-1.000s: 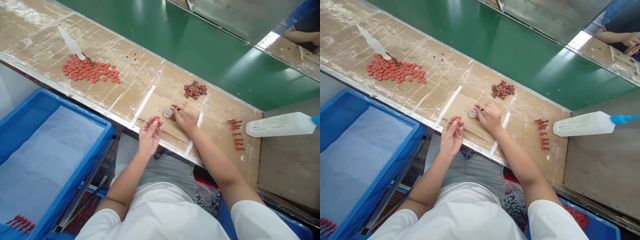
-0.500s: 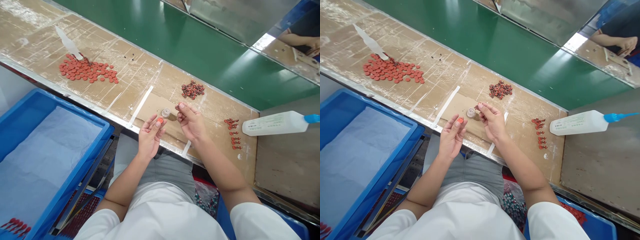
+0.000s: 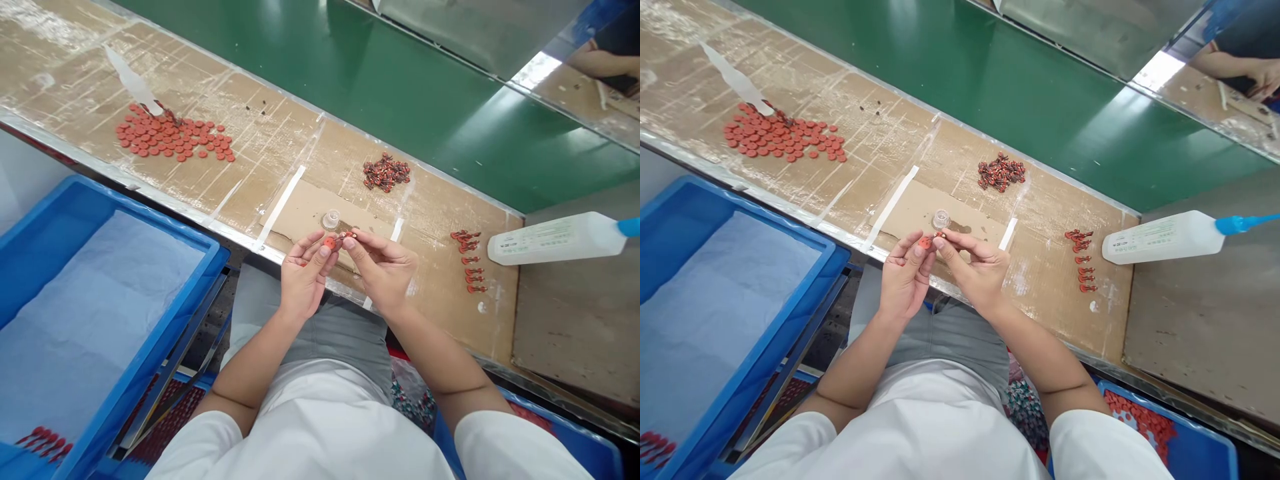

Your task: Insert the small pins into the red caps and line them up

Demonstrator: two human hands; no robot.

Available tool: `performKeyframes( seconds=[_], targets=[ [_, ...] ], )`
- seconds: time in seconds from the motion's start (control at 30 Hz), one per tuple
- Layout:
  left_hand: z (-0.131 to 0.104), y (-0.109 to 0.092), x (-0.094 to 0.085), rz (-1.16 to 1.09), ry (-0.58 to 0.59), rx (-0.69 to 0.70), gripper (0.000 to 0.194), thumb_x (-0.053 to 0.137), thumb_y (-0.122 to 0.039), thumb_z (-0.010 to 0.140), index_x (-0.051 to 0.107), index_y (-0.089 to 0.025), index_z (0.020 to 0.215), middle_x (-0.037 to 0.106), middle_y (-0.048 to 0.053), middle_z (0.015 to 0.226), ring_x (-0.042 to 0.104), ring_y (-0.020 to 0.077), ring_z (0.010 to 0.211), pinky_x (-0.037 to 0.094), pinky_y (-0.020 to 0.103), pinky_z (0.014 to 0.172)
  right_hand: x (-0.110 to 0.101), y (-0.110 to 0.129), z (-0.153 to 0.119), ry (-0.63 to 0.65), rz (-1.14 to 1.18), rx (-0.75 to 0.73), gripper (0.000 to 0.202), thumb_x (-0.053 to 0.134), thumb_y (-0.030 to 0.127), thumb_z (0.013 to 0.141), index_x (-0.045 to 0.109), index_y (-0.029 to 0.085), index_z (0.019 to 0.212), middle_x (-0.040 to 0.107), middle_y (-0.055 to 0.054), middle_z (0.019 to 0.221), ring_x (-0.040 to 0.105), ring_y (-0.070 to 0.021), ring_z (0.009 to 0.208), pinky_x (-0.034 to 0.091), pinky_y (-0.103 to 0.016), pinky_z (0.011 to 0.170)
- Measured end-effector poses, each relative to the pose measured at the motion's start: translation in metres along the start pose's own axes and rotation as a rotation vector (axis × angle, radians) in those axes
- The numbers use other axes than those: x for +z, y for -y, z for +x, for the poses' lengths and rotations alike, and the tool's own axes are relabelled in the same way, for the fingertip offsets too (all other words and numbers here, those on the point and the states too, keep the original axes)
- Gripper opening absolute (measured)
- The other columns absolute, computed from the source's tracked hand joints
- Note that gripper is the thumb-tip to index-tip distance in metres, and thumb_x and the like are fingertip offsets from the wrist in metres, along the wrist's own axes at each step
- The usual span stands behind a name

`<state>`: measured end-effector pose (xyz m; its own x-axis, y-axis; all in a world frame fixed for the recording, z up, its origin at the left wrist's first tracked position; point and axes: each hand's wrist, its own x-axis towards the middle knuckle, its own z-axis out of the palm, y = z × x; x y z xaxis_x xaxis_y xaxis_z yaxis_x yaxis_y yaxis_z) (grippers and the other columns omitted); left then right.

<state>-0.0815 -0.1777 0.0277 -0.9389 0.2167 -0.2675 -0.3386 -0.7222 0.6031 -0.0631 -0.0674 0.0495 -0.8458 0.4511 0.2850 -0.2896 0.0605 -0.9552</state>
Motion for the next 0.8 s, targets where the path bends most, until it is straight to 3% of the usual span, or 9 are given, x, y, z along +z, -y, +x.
performKeyframes(
  seconds=[0.27, 0.53, 0.8],
  targets=[
    [0.0, -0.0004, -0.0017, 0.034, -0.011, 0.039, 0.031, 0.079, -0.023, 0.071, 0.069, -0.019, 0.1, 0.075, 0.006, 0.101, 0.071, 0.0161, 0.095, 0.054, 0.022, 0.084, -0.0014, -0.0045, -0.0014, -0.009, -0.096, -0.045, 0.019, 0.08, 0.025, 0.073, 0.076, 0.025, 0.091, 0.076, 0.0, 0.093, 0.073, -0.0196, 0.083, 0.062, -0.035, 0.081],
    [-0.0007, 0.0002, -0.0019, 0.031, 0.019, 0.058, 0.028, 0.078, -0.021, 0.072, 0.07, -0.019, 0.099, 0.075, 0.005, 0.099, 0.071, 0.0148, 0.094, 0.055, 0.02, 0.082, -0.0021, -0.0051, -0.0021, 0.016, -0.103, -0.121, 0.021, 0.079, 0.02, 0.073, 0.076, 0.028, 0.092, 0.076, 0.001, 0.093, 0.073, -0.0182, 0.083, 0.062, -0.031, 0.079],
    [-0.0005, 0.001, -0.0015, 0.051, 0.01, 0.054, 0.031, 0.079, -0.024, 0.071, 0.069, -0.019, 0.1, 0.075, 0.006, 0.1, 0.071, 0.0156, 0.095, 0.055, 0.021, 0.083, -0.0036, -0.0038, -0.0003, 0.023, -0.199, -0.141, 0.017, 0.079, 0.024, 0.074, 0.077, 0.026, 0.091, 0.076, -0.001, 0.092, 0.073, -0.0194, 0.082, 0.062, -0.033, 0.08]
  ],
)
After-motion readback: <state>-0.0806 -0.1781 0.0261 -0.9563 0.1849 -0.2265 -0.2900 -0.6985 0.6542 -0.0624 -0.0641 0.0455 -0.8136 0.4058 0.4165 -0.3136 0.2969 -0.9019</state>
